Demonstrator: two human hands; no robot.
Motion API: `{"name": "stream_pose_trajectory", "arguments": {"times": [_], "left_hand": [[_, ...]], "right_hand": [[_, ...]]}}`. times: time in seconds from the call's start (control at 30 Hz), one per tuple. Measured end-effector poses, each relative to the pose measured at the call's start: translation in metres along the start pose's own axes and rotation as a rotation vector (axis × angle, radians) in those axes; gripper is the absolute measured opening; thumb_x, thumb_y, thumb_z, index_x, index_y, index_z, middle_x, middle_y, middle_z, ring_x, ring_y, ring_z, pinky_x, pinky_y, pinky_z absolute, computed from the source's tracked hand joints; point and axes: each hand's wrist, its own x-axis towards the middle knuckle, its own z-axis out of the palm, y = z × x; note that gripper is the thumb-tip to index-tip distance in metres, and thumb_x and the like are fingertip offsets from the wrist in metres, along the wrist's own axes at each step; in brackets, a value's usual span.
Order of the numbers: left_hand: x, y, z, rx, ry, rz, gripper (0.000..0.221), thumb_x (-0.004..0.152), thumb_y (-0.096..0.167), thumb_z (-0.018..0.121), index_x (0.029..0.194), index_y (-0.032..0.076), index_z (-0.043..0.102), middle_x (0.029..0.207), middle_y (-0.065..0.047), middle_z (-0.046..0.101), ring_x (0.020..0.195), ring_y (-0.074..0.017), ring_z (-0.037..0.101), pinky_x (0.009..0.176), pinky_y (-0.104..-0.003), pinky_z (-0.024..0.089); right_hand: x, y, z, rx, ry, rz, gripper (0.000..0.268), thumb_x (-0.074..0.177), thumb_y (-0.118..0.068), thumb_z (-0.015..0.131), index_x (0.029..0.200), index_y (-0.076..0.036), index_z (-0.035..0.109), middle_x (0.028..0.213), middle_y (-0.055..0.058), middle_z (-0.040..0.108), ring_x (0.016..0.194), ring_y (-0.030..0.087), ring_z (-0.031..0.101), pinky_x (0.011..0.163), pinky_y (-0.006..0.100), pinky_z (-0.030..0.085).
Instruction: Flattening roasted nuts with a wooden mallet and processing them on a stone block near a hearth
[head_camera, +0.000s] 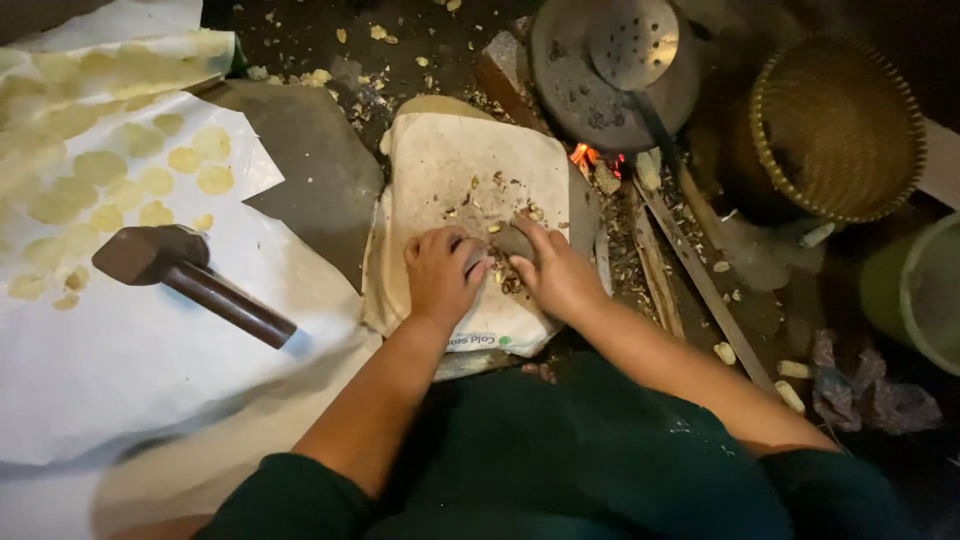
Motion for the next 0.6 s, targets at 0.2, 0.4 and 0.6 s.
{"name": "stream_pose_trajectory", "arguments": {"times": [0.2, 0.4, 0.6], "left_hand": [[-0.009, -0.017, -0.013, 0.016, 0.073, 0.107, 0.041, 0.091, 0.033, 0.071, 0.128, 0.017, 0.065, 0.118, -0.012, 0.060, 0.118, -0.0353, 0.058, 0.098, -0.053, 0.043], [-0.006, -0.020, -0.008, -0.065, 0.054, 0.156, 0.025, 0.092, 0.020, 0.070, 0.116, 0.022, 0.070, 0.104, -0.008, 0.063, 0.107, -0.0326, 0.063, 0.089, -0.047, 0.049], [-0.006, -0.015, -0.017, -0.187, 0.169, 0.104, 0.018, 0.092, 0.016, 0.073, 0.109, 0.012, 0.069, 0.111, -0.012, 0.062, 0.107, -0.0366, 0.062, 0.088, -0.048, 0.050]], "right_hand": [[0.010, -0.002, 0.014, -0.122, 0.023, -0.195, 0.051, 0.098, -0.034, 0.063, 0.146, -0.025, 0.049, 0.122, 0.026, 0.057, 0.097, 0.054, 0.068, 0.081, 0.061, 0.057], [0.039, 0.012, 0.008, 0.130, -0.143, 0.055, 0.053, 0.098, -0.039, 0.061, 0.147, -0.031, 0.040, 0.121, 0.027, 0.063, 0.112, 0.051, 0.065, 0.096, 0.060, 0.051], [0.051, 0.001, -0.003, -0.055, -0.223, 0.008, 0.053, 0.098, -0.040, 0.058, 0.147, -0.028, 0.038, 0.122, 0.028, 0.065, 0.109, 0.050, 0.068, 0.094, 0.059, 0.053]]}}
